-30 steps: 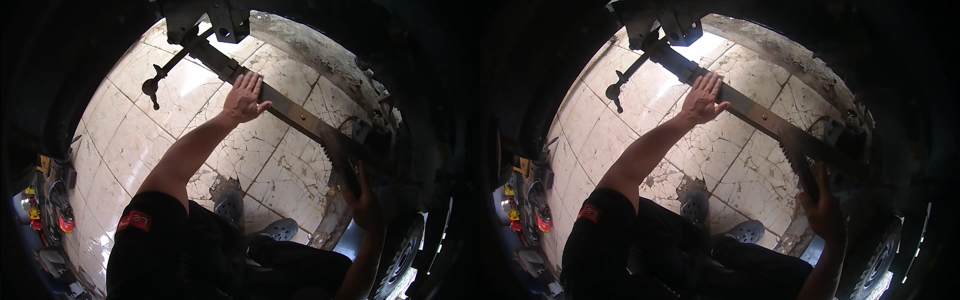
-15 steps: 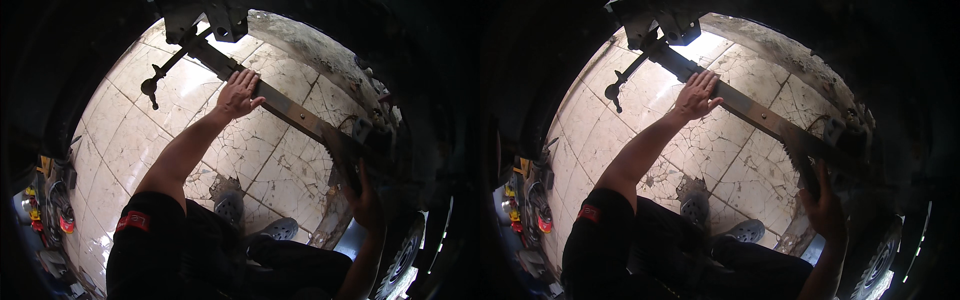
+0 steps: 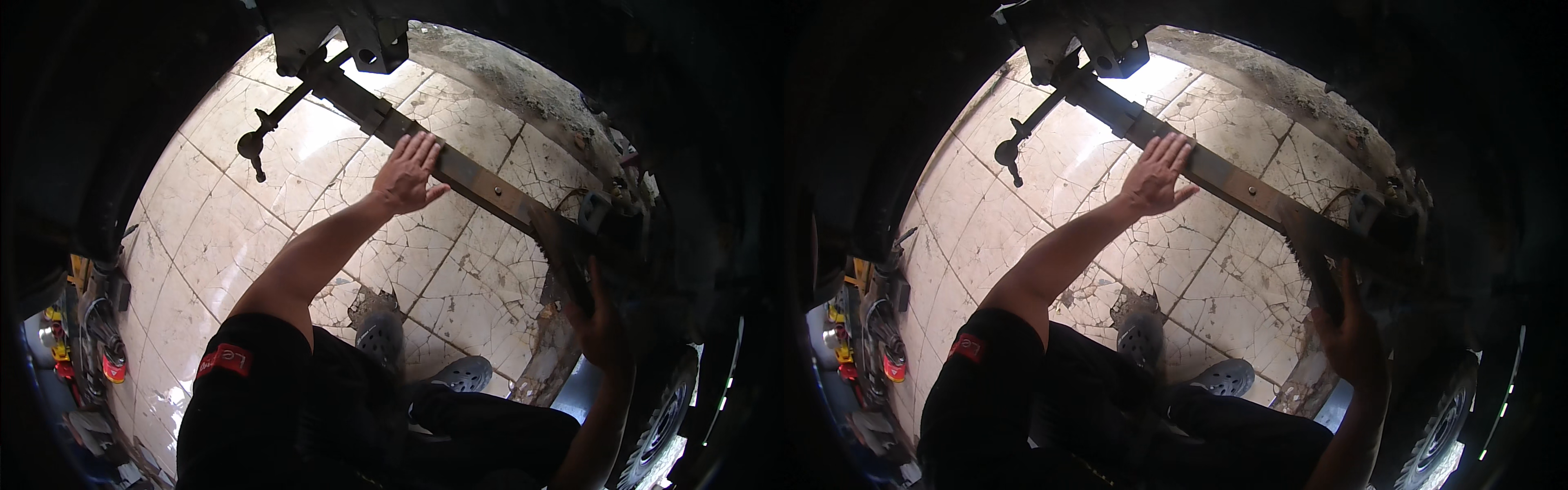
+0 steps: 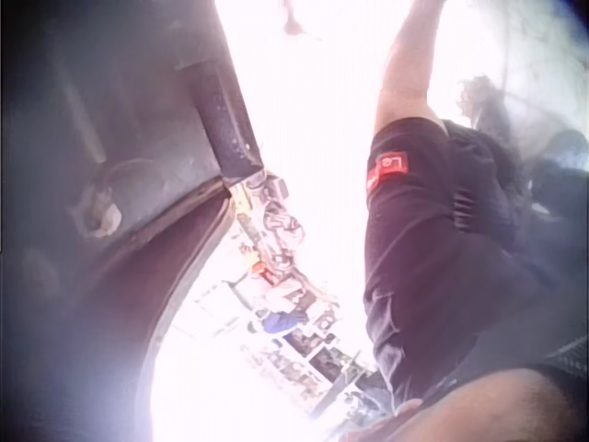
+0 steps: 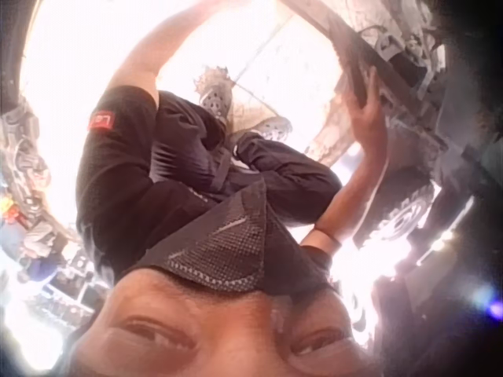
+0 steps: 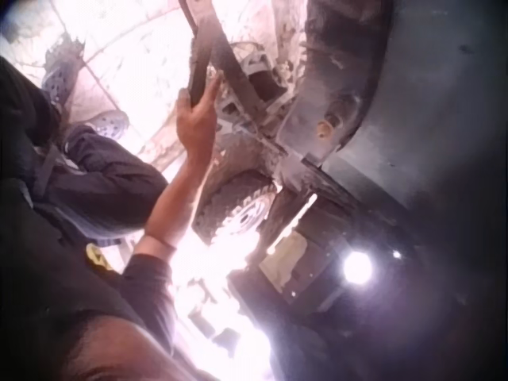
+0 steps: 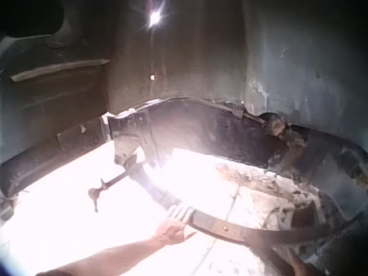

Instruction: The person sits on the floor under a vehicle and uses a wire brush to scrub a metal frame, removing rust and debris. The person repeatedly scrubs the same section of the frame with a back-and-forth motion.

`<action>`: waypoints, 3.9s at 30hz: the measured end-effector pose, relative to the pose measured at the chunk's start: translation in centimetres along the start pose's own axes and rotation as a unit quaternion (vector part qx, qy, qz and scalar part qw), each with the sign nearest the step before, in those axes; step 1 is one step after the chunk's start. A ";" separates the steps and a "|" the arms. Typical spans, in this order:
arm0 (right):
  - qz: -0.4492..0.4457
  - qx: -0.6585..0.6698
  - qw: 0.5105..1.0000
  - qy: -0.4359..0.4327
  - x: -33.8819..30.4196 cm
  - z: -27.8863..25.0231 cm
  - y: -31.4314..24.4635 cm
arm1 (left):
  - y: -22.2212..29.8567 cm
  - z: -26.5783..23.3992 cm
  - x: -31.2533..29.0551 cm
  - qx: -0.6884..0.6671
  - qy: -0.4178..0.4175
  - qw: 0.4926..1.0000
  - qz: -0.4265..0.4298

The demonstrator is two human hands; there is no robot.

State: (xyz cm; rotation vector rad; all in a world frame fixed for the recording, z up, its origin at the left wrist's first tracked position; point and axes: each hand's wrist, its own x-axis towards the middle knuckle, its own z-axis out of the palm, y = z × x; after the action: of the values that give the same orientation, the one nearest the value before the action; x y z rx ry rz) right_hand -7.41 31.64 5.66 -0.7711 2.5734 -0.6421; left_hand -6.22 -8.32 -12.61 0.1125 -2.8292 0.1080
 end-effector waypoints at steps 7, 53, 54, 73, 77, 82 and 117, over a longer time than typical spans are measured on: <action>0.040 0.025 0.998 -0.029 -0.3 -0.1 -1.2 | -2.9 -0.4 0.2 0.001 0.036 0.999 -0.033; 0.028 0.001 0.999 -0.029 0.3 0.8 -0.4 | -2.3 -0.9 3.3 0.030 -0.018 0.999 -0.025; 0.028 0.001 0.999 -0.027 0.4 0.7 -0.4 | -1.1 -0.4 3.0 0.035 -0.016 0.999 -0.018; 0.017 -0.035 0.999 0.001 -0.6 0.5 0.7 | -3.0 -0.9 3.8 0.030 -0.024 0.998 -0.042; 0.052 0.013 0.998 -0.030 -0.2 -0.1 -0.9 | -2.0 0.0 2.0 0.067 -0.018 0.996 -0.051; 0.004 -0.032 0.999 0.004 0.0 0.4 0.4 | 1.7 -0.3 3.0 0.013 -0.047 0.998 0.026; 0.014 -0.049 0.998 -0.040 0.6 0.8 -1.3 | 2.5 -0.7 1.6 -0.016 -0.050 0.998 0.042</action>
State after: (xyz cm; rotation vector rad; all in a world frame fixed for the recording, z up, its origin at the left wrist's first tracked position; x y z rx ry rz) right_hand -6.98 30.12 5.54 -0.7750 2.5525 -0.4706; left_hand -7.73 -5.91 -11.60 -0.0071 -2.9353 0.0769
